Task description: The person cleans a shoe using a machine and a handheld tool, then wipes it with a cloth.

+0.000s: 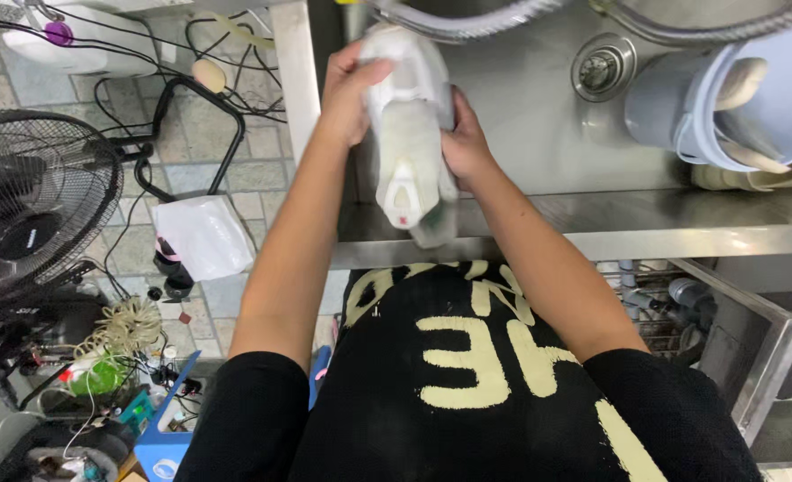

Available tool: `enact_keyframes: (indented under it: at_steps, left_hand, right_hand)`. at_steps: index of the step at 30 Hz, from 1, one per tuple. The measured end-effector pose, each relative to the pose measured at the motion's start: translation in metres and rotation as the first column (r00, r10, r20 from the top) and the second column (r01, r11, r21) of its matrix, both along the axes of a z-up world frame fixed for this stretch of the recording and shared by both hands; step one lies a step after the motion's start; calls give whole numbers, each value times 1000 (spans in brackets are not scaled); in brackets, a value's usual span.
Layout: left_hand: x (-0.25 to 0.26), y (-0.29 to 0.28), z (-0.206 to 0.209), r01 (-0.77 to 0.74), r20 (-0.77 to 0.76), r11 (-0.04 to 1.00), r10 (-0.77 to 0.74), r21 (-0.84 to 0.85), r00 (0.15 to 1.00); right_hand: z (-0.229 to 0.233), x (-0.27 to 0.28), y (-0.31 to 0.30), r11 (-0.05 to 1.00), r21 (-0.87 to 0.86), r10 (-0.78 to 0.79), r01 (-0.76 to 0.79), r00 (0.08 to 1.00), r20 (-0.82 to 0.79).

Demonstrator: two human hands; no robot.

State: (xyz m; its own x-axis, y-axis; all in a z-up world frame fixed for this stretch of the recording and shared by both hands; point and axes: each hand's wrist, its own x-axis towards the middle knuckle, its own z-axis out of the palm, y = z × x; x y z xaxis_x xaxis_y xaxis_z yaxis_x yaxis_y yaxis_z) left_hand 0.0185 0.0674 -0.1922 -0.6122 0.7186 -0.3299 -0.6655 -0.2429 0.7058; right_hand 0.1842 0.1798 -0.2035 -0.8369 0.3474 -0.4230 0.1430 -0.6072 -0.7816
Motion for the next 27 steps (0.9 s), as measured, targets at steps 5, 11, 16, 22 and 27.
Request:
enact_keyframes:
  at_steps: [5,11,16,22,27]
  left_hand:
    - [11,19,-4,-1,-357,997,-27,-80,934]
    - [8,24,-20,-50,-345,993,11,-106,938]
    - [8,34,-17,-90,-245,990,61,-108,968]
    - [11,34,-6,-141,-305,978,88,-157,948]
    - [11,36,-1,-153,-357,978,93,-144,929]
  right_hand:
    - [7,-20,-10,966,210,-180,149,974,137]
    - [15,-18,2,959,263,-168,105,959,228]
    - [4,-20,13,970,225,-156,87,938,308]
    - [16,-20,14,974,196,-160,111,954,253]
    - [29,-23,15,944,325,-151,61,953,261]
